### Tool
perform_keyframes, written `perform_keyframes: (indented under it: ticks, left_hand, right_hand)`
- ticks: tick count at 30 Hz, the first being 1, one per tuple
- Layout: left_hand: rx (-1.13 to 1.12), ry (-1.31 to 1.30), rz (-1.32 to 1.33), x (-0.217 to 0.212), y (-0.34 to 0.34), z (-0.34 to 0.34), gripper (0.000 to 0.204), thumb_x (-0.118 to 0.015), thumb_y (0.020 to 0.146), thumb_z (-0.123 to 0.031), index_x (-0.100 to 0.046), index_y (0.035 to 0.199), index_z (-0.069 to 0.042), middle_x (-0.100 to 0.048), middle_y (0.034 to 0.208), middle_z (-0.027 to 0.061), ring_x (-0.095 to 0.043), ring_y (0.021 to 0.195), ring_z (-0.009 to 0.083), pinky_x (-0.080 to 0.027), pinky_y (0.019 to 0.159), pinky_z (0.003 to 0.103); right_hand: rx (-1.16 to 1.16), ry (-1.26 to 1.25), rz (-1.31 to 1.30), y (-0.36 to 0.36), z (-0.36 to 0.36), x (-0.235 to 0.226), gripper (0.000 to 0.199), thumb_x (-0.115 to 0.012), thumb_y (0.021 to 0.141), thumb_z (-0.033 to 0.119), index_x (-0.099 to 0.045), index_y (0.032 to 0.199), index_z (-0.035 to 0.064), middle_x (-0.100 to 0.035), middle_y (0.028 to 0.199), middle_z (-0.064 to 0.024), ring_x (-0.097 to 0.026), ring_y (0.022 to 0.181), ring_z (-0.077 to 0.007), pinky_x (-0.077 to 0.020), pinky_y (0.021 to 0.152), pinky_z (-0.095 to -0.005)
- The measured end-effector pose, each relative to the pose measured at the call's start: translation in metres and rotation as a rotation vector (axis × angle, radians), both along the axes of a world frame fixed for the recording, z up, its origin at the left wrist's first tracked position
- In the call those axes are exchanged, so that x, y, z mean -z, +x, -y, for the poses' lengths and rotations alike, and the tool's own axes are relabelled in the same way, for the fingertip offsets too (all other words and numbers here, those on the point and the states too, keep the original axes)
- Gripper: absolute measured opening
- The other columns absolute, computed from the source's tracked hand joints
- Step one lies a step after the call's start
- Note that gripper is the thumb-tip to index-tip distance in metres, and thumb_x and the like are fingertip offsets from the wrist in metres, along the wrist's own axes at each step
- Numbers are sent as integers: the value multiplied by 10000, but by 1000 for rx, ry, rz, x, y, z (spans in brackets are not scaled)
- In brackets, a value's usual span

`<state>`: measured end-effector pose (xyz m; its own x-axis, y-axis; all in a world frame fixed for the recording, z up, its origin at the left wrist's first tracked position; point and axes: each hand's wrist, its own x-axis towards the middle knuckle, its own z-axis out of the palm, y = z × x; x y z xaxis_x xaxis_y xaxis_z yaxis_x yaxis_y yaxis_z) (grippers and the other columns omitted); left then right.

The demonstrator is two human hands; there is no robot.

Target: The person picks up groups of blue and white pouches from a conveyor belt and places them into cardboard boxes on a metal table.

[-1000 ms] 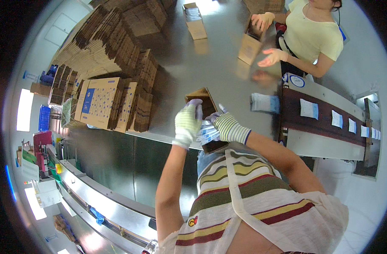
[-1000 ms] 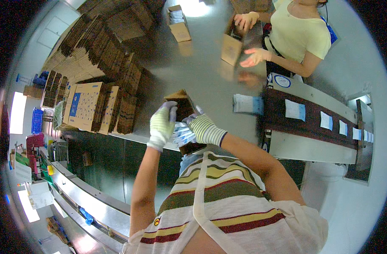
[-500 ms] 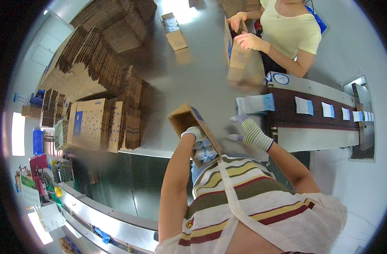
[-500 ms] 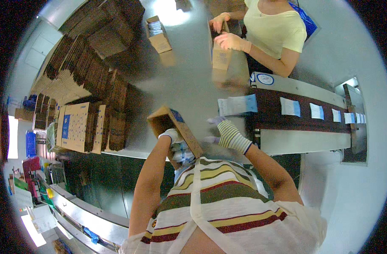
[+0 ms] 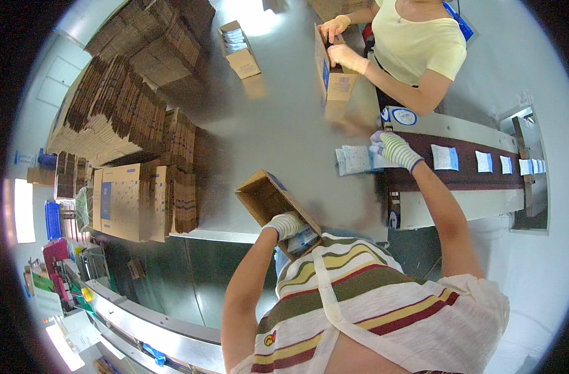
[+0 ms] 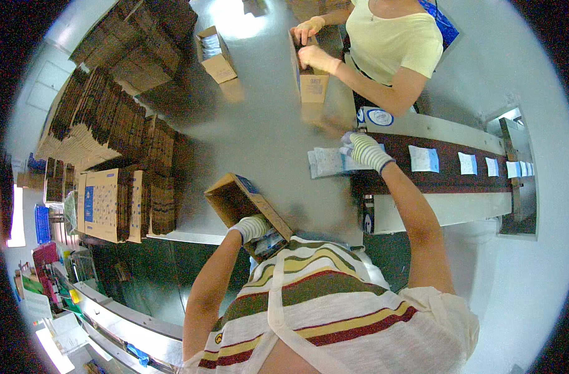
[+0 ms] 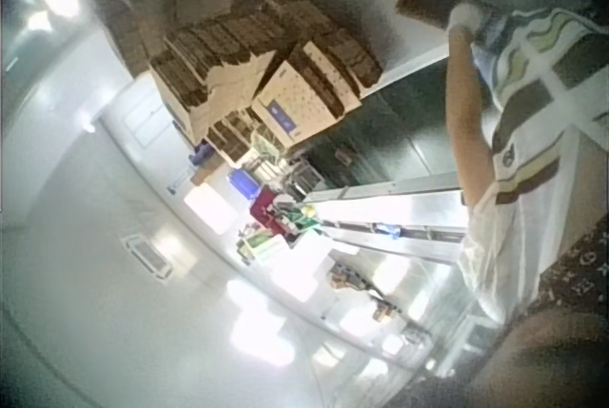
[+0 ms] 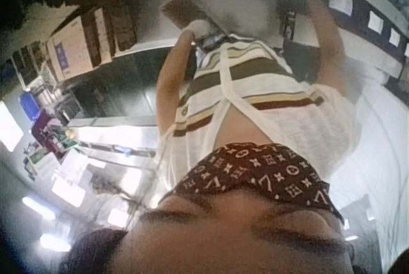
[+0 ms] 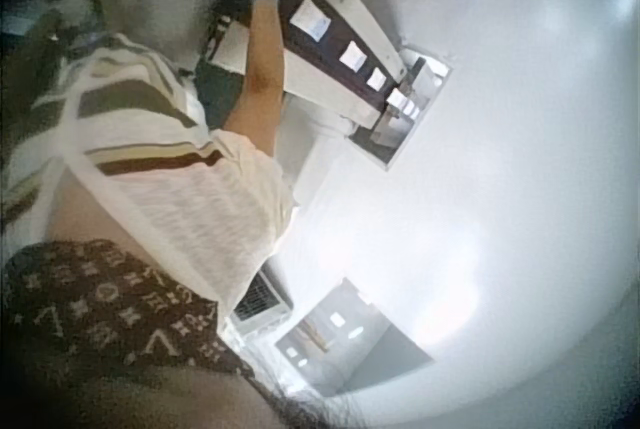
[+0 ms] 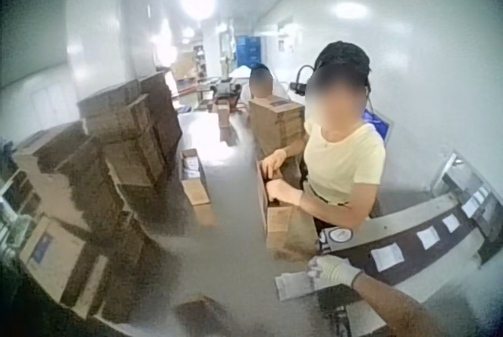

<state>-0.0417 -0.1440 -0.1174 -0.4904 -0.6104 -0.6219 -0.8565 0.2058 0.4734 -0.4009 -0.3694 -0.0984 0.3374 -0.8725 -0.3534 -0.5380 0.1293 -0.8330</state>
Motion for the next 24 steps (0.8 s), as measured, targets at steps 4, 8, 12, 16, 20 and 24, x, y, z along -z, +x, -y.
perform_keyframes:
  ticks: [4,8,12,16,20,24]
  left_hand:
    - [-337,23,97,-87,-22,-12,355,-466,837,-283,-626,903,27,-614,900,249,-599,852,375,-475,771,433]
    - [-316,-96,113,-96,-36,-13,348,-485,817,-272,-627,877,40,-617,889,244,-604,842,369,-482,759,431]
    - [-328,-150,96,-98,-36,-16,342,-503,799,-260,-613,961,20,-621,927,232,-608,838,367,-488,756,426]
    - [-316,-174,133,-92,-32,-22,366,-515,782,-261,-613,1000,17,-627,942,224,-611,865,363,-492,772,412]
    - [-339,-199,156,-83,-37,-21,374,-488,798,-252,-609,1045,1,-626,977,219,-615,881,353,-504,760,419]
    - [-290,-164,141,-83,-34,-24,386,-473,822,-296,-601,1080,-38,-617,1021,213,-609,909,351,-497,781,418]
  right_hand:
    - [-587,-257,-659,38,21,-49,486,-698,716,142,-508,1140,0,-574,1147,-167,-540,1074,-290,-433,914,-368]
    - [-771,-78,-708,28,56,35,588,-688,675,153,-486,1209,13,-561,1172,-188,-532,1085,-322,-425,917,-372]
    - [-814,55,-892,73,12,6,487,-608,665,315,-611,1038,1,-604,1058,-239,-612,916,-313,-481,807,-365]
    - [-782,-405,-1030,113,-93,-48,638,-664,655,463,-562,1124,43,-582,1116,-171,-541,1035,-333,-412,868,-511]
    - [-735,-540,-842,111,-173,16,636,-711,652,396,-522,1157,60,-586,1106,-149,-549,1024,-324,-431,864,-477]
    - [-608,-66,-616,127,-162,-38,577,-737,640,309,-544,1113,41,-614,1044,-161,-585,950,-325,-470,817,-412]
